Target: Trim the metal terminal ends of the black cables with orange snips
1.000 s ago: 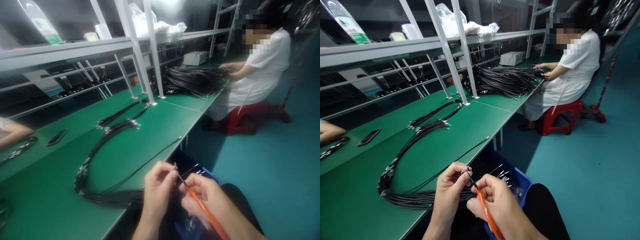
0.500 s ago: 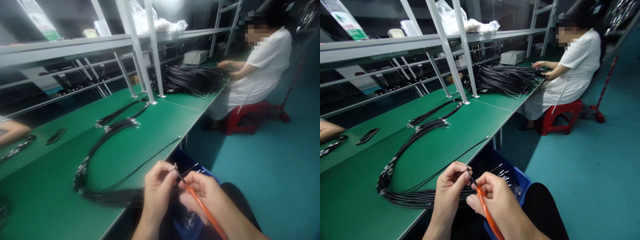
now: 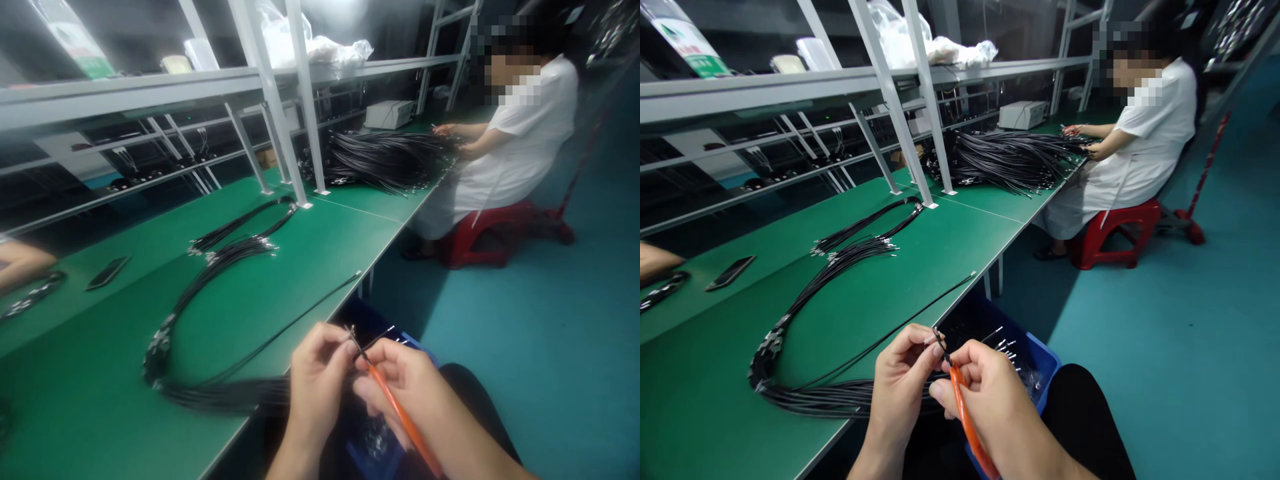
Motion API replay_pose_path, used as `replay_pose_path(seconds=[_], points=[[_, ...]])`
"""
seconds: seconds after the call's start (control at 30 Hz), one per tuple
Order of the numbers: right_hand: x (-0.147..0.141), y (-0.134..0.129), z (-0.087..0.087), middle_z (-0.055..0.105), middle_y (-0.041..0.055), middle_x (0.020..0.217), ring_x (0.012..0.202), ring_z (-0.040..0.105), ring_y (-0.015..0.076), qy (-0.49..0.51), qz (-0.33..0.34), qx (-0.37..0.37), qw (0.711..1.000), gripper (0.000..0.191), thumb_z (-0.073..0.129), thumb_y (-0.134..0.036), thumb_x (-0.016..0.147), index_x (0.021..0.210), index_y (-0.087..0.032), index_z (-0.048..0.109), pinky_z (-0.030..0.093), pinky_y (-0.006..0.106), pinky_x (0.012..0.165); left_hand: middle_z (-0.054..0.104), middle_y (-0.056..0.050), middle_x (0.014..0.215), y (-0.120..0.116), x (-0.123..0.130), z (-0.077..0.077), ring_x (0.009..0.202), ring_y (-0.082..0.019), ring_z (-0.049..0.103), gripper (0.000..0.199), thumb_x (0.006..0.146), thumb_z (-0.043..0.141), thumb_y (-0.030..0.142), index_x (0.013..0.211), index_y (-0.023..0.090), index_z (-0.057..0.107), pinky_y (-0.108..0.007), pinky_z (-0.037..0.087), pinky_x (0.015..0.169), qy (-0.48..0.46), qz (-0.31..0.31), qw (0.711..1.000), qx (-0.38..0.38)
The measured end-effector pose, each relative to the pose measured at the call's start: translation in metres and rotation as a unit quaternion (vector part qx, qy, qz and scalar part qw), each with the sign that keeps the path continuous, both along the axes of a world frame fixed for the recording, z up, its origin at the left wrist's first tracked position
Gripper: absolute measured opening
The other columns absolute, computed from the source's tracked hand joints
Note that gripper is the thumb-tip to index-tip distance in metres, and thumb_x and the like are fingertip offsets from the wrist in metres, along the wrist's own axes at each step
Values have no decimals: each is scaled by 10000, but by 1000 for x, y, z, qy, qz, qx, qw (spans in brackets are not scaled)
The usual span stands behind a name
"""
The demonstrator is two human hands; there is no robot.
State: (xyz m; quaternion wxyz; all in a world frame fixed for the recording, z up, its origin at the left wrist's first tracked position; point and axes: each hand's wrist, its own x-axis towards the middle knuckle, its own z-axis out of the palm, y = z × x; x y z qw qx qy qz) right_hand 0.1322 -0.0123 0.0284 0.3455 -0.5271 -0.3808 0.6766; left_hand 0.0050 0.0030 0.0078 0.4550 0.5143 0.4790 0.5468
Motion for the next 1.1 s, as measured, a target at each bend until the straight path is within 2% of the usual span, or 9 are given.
replay_pose_path(seconds=[0.13, 0.27, 0.37, 0.47, 0.57, 0.67, 0.73, 0.87, 1.1], points=[[1, -2, -5, 553, -84, 490, 280, 370, 35, 6, 12, 5, 1000, 125, 653, -167, 714, 753, -182, 535, 279, 173, 320, 597, 14, 712, 0, -2, -4, 645, -121, 561, 69, 773, 656, 176, 721, 177, 611, -224, 457, 601, 21, -6, 1000, 8], [8, -8, -12, 565, -62, 560, 472, 510, 83, -30, 19, 67, 997, 125, 656, -147, 697, 747, -186, 548, 390, 194, 463, 598, 16, 730, 1, -5, -8, 643, -117, 553, 59, 800, 641, 213, 753, 186, 617, -219, 444, 596, 65, -7, 998, 20], [12, -9, -14, 626, -19, 695, 648, 591, 143, -81, -78, 141, 984, 197, 695, -229, 705, 855, -203, 570, 463, 239, 581, 589, 23, 705, 2, -4, -6, 625, -117, 543, 62, 801, 643, 231, 765, 190, 613, -219, 429, 585, 104, 5, 994, 31], [8, -1, -14, 643, -2, 813, 750, 617, 165, -63, -203, 214, 953, 302, 707, -313, 730, 972, -236, 544, 498, 260, 645, 587, 21, 684, 0, -1, -2, 632, -127, 544, 87, 806, 629, 235, 738, 186, 604, -230, 423, 601, 154, 9, 987, 48], [0, 10, -15, 650, -2, 868, 792, 623, 156, -27, -239, 281, 929, 295, 700, -256, 748, 992, -258, 536, 504, 248, 663, 588, 15, 659, -4, 2, 1, 611, -131, 537, 124, 818, 601, 230, 705, 179, 594, -238, 419, 595, 191, 2, 980, 56], [-7, 17, -18, 632, -25, 797, 722, 610, 126, -8, -258, 316, 913, 234, 677, -203, 766, 954, -258, 549, 499, 219, 635, 592, 12, 646, -6, 4, 2, 594, -131, 540, 120, 807, 602, 215, 695, 174, 596, -236, 416, 581, 212, -1, 976, 57], [-10, 18, -18, 615, -36, 757, 680, 597, 112, 22, -259, 296, 919, 225, 682, -201, 760, 936, -249, 550, 495, 203, 613, 606, 9, 654, -6, 5, 1, 600, -133, 551, 109, 805, 601, 206, 701, 172, 605, -233, 422, 584, 211, -1, 976, 58], [-15, 15, -21, 611, -31, 770, 695, 596, 105, 148, -219, 203, 943, 267, 709, -209, 738, 945, -235, 542, 501, 198, 635, 616, 7, 654, -8, 6, -1, 596, -129, 553, 125, 813, 594, 205, 694, 174, 617, -224, 424, 577, 193, 12, 979, 61], [-16, 13, -27, 605, -35, 829, 734, 575, 97, 263, -180, 163, 934, 374, 750, -145, 693, 980, -256, 538, 473, 183, 648, 618, 4, 662, -7, 5, 3, 606, -133, 547, 130, 806, 618, 231, 690, 172, 613, -228, 421, 591, 173, 12, 984, 46]])
